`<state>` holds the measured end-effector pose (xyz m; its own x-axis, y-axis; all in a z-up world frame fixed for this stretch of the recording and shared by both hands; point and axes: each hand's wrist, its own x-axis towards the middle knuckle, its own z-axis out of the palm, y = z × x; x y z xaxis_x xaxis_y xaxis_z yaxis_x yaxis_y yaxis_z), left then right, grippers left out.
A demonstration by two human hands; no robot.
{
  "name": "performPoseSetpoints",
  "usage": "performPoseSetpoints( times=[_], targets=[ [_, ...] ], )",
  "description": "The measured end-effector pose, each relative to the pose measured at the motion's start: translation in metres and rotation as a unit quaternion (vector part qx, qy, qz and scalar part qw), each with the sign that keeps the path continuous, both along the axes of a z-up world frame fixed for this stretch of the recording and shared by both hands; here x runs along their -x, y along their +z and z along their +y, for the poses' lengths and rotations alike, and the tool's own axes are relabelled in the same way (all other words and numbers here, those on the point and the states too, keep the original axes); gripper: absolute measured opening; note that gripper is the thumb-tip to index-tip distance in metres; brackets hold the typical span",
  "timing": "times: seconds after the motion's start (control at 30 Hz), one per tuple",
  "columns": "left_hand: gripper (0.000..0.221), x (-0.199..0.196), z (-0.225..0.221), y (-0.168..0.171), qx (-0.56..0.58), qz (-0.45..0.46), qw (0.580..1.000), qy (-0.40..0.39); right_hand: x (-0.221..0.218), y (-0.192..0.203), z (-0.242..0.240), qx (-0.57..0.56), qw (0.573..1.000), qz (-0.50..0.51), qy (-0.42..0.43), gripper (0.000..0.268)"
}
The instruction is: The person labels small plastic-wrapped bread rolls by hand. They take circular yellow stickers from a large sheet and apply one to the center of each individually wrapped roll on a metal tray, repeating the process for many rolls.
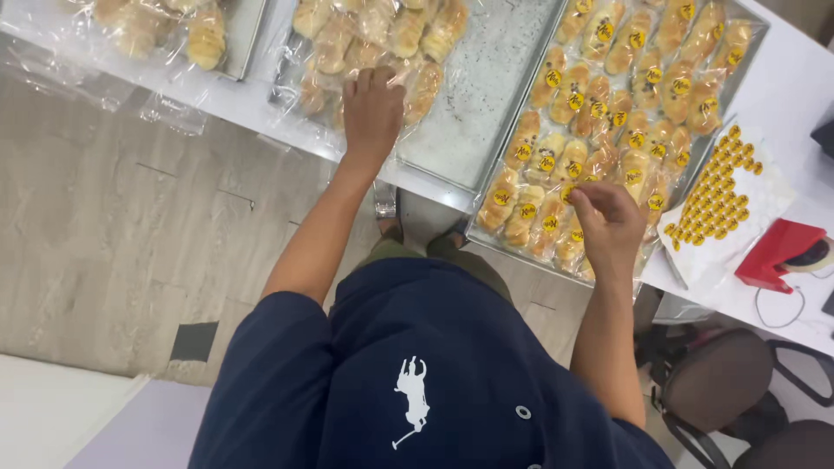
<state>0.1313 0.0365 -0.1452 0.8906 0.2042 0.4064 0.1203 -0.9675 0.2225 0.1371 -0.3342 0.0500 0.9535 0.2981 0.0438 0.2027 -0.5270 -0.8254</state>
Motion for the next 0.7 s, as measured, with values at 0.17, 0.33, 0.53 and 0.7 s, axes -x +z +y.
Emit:
performPoseSetpoints(
  times=[0.17,0.33,0.53,0.7],
  targets=[
    [0.088,-0.002,0.000,0.010,0.016,0.176,0.984,0.006,0.006,-0.016,-0.004,-0.052,0.997,0.040,-0.036,0.024],
    [0.020,-0.006,-0.002,0.001,-0.037,0.027,0.997,-0.054,0.013,0.006,0.023,0.025,0.999,0.026,-0.040,0.020],
    [0.015,-0.007,-0.002,0.020,-0.004,0.027,0.997,-0.071,0.012,0.008,0.015,0.026,1.000,0.000,0.019,0.008],
    [0.006,0.001,-0.025,0.034,0.004,0.018,0.996,-0.092,0.009,0.003,-0.002,0.015,1.000,0.007,0.003,0.008]
  ],
)
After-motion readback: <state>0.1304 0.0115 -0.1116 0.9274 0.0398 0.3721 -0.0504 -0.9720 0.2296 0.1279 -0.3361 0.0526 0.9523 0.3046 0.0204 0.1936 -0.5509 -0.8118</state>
